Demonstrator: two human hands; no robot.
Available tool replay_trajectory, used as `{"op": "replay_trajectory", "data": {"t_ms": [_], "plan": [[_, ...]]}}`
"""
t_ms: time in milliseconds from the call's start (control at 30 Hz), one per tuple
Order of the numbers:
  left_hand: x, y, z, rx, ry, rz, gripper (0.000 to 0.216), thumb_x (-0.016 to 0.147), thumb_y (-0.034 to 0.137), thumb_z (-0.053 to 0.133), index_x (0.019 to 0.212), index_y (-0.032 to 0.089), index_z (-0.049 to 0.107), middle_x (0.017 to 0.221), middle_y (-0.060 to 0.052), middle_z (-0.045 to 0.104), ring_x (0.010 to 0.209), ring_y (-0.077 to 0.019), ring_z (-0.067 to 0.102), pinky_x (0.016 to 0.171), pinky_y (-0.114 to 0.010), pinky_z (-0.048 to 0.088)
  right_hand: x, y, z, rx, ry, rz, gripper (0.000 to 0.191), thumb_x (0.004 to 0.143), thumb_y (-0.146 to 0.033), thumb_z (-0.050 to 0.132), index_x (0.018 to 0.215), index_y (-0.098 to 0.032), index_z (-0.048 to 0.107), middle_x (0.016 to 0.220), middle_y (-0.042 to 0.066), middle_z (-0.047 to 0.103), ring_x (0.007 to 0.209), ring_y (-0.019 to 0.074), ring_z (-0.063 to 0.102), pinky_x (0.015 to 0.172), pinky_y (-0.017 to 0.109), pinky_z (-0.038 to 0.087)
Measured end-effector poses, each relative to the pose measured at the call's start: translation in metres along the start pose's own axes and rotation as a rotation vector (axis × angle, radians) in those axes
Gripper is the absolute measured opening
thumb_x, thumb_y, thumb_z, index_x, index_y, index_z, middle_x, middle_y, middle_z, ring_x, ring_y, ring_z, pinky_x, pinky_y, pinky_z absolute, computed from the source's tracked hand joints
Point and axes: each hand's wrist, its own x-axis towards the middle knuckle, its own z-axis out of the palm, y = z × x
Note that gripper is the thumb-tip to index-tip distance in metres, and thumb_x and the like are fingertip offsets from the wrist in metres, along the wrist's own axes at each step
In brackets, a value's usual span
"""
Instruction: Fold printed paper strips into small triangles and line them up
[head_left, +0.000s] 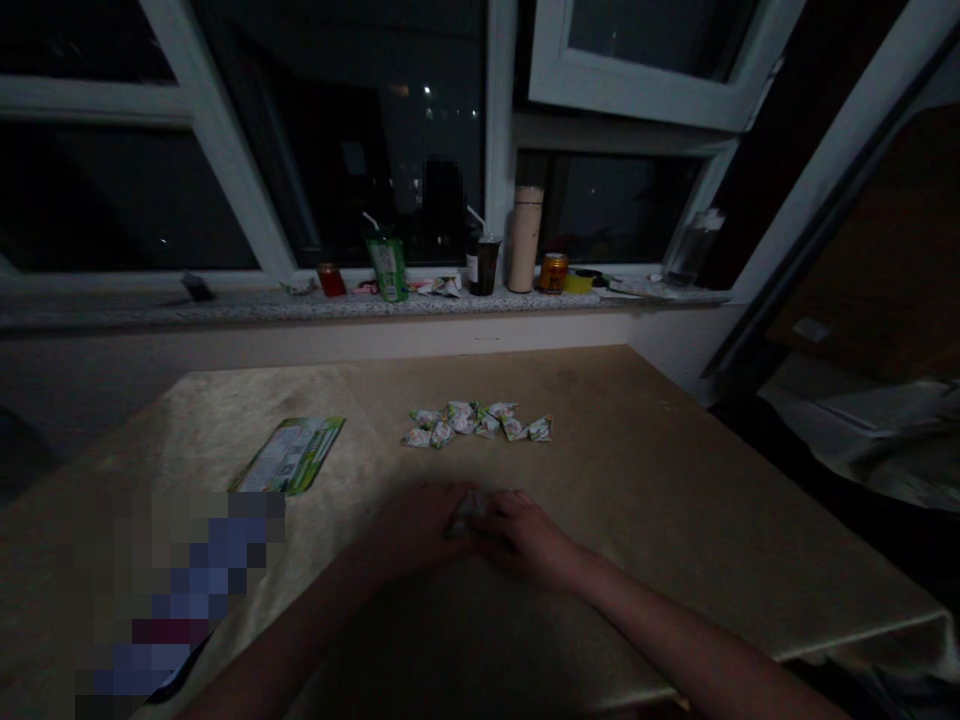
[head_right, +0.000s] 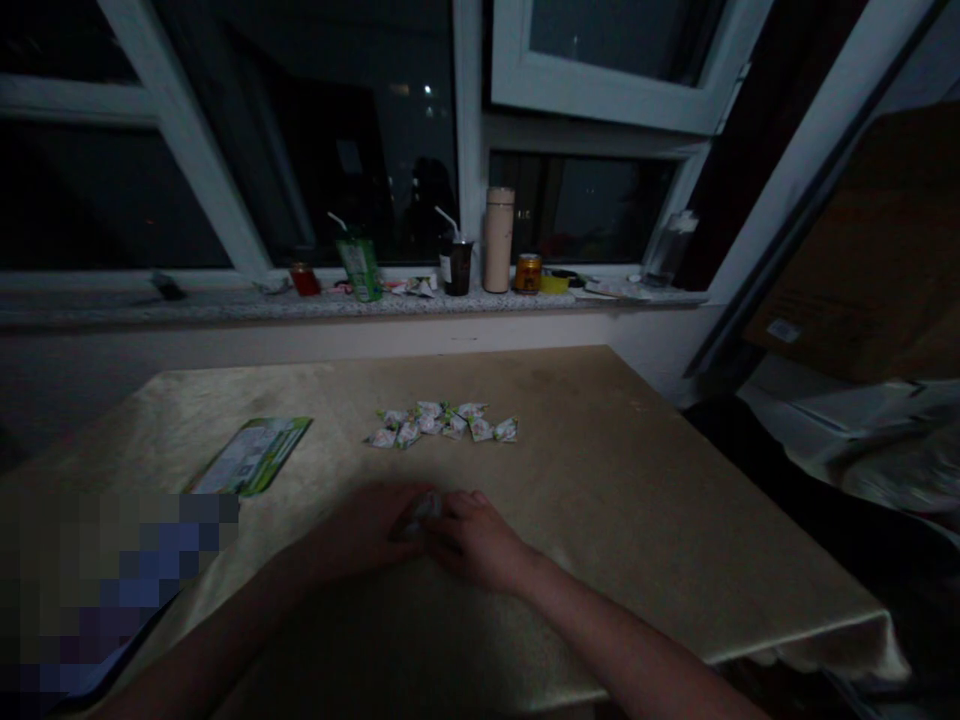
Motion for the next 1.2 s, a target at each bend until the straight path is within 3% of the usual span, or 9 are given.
{"op": "replay_trajectory", "data": {"t_ms": [133, 333, 567, 667, 800, 1033, 1200], "plan": [[0.009, -0.009, 0.011, -0.032, -0.003, 0.027, 0.057, 0.080, 0.047, 0.063, 0.128, 0.019, 0.053, 0.118, -0.009, 0.063, 0.102, -0.0296, 0.060, 0.086, -0.035, 0.043, 0.002, 0.006, 0.000, 0.242, 0.059, 0.014, 0.029, 0.087, -0.016, 0.054, 0.113, -0.023, 0.065, 0.096, 0.007, 0.065, 0.091, 0.0193, 0.056, 0.082, 0.030, 0.041], [0.007, -0.011, 0.020, -0.054, 0.037, 0.045, 0.039, 0.088, 0.042, 0.055, 0.121, 0.022, 0.059, 0.111, -0.006, 0.065, 0.099, -0.0279, 0.060, 0.086, -0.034, 0.041, 0.005, 0.008, -0.006, 0.582, 0.076, 0.131, 0.030, 0.082, -0.010, 0.051, 0.105, -0.020, 0.069, 0.091, 0.004, 0.068, 0.074, 0.0147, 0.058, 0.066, 0.024, 0.043], [0.008, -0.011, 0.022, -0.055, 0.043, 0.046, 0.033, 0.092, 0.041, 0.049, 0.115, 0.022, 0.061, 0.099, -0.006, 0.067, 0.088, -0.0251, 0.061, 0.078, -0.033, 0.044, 0.005, 0.013, -0.004, 0.778, 0.152, 0.296, 0.023, 0.080, -0.024, 0.058, 0.098, -0.018, 0.070, 0.080, 0.003, 0.067, 0.070, 0.0156, 0.058, 0.064, 0.025, 0.043], [0.008, -0.012, 0.024, -0.059, 0.047, 0.039, 0.036, 0.090, 0.040, 0.051, 0.121, 0.022, 0.059, 0.107, -0.007, 0.066, 0.094, -0.0266, 0.060, 0.082, -0.035, 0.043, 0.006, 0.021, -0.007, 0.781, 0.280, 0.419, 0.024, 0.078, -0.031, 0.058, 0.094, -0.016, 0.069, 0.076, 0.003, 0.067, 0.067, 0.0158, 0.058, 0.063, 0.026, 0.043], [0.007, -0.014, 0.027, -0.082, 0.057, 0.033, 0.039, 0.091, 0.040, 0.050, 0.125, 0.021, 0.056, 0.114, -0.008, 0.064, 0.101, -0.0273, 0.059, 0.089, -0.037, 0.041, 0.005, 0.032, -0.012, 0.596, 0.416, 0.539, 0.026, 0.080, -0.034, 0.054, 0.084, -0.014, 0.069, 0.078, 0.006, 0.068, 0.068, 0.0174, 0.058, 0.064, 0.027, 0.043], [0.007, -0.013, 0.027, -0.159, 0.098, -0.008, 0.037, 0.092, 0.040, 0.048, 0.123, 0.022, 0.056, 0.116, -0.006, 0.064, 0.101, -0.0257, 0.059, 0.090, -0.036, 0.041, 0.004, 0.030, -0.016, 0.580, 0.337, 0.504, 0.031, 0.084, -0.039, 0.049, 0.078, -0.015, 0.068, 0.071, 0.004, 0.066, 0.067, 0.0176, 0.059, 0.064, 0.026, 0.043], [0.007, -0.010, 0.027, -0.231, 0.130, -0.051, 0.037, 0.090, 0.042, 0.051, 0.122, 0.023, 0.057, 0.111, -0.005, 0.066, 0.095, -0.0248, 0.061, 0.085, -0.034, 0.043, 0.004, 0.024, -0.018, 0.699, 0.246, 0.451, 0.029, 0.085, -0.038, 0.050, 0.086, -0.015, 0.067, 0.072, 0.004, 0.066, 0.069, 0.0172, 0.061, 0.065, 0.026, 0.044]]}}
